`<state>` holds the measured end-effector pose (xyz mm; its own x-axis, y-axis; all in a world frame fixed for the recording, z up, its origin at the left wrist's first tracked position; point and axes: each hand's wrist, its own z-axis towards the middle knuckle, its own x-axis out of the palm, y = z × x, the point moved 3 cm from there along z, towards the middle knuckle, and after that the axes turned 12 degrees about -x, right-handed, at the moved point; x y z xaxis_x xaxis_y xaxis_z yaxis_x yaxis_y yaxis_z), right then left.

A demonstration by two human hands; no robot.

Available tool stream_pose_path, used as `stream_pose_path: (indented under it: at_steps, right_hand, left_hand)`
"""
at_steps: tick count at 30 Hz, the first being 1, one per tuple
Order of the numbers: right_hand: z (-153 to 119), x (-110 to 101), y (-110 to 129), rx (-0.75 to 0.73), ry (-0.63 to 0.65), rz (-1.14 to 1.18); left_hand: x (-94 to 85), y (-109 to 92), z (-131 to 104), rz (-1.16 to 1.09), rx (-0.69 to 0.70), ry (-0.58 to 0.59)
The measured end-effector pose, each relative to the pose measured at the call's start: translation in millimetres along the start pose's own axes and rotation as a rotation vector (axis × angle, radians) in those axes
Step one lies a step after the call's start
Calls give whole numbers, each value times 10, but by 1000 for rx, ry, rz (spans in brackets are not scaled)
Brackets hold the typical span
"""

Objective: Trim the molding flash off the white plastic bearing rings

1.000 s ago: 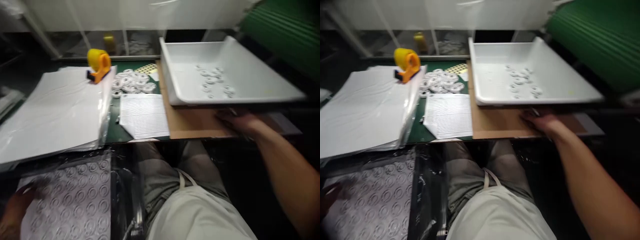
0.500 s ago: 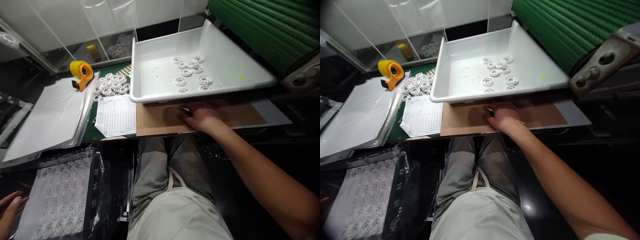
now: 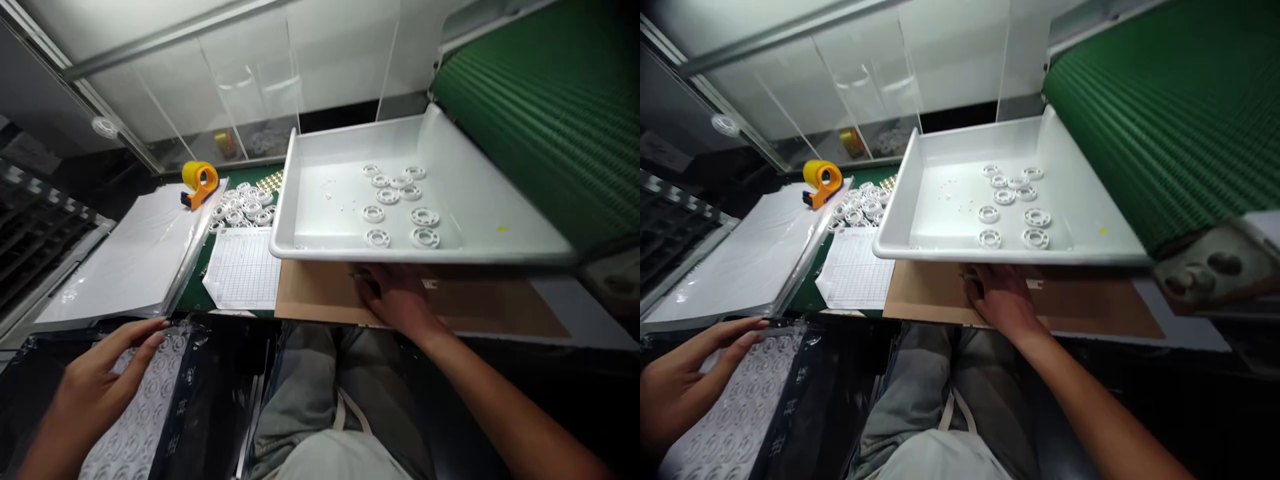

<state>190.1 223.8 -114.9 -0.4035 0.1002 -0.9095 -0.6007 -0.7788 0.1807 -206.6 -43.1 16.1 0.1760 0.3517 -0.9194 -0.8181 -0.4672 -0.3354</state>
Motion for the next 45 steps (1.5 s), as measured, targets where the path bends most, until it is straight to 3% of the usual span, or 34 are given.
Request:
stream_pose_path:
  at_steps: [3,9,11,13,17,20,22,24,26,29,33,37,41,45]
  right_hand:
    - [-24,1,-1,-52,-78,5]
    - [-58,41,-3,-82,-169,21]
    - [-76,59,-1,-54,-177,16]
    - [-103,53,7,-21,-166,17]
    - [-168,-38,35,47,-118,33]
    - [-200,-108,59,104,-103,47]
    - [-205,-127,72,145,-101,54]
    - [-202,-127,79,188,-102,60]
    - [-195,-120,79,236,-104,64]
    - [-191,-118,76,302,-107,73]
    - [-190,-118,84,319,-98,113]
    - [-196,-102,86,302,-99,156]
    - [-191,-112,87,306,-132,182]
    - [-173,-161,93,305,-158,208]
  left_hand:
    - [165,-447,445,-109,104,29]
    - [737,-998,1647,-171,259,96]
    - [942,-1192,1914,-177,328,123]
    - [1062,-1393,2034,-194,385,128]
    - [1013,-1833,1985,-252,521,147]
    - [1007,-2385,1858,-221,715,266]
    - [1164,-2867,1730,-125,889,406]
    - [1432,-3311,1606,30,1018,516]
    - [1725,-3603,1525,198,1077,588]
    - [2006,-3718,1499,392,1116,634]
    - [2022,-3731,1556,512,1165,634]
    - [2027,-4120,1490,454,1215,578]
    - [2247,-4543,1260,392,1305,567]
    - [2404,-4611,1151,397,1319,565]
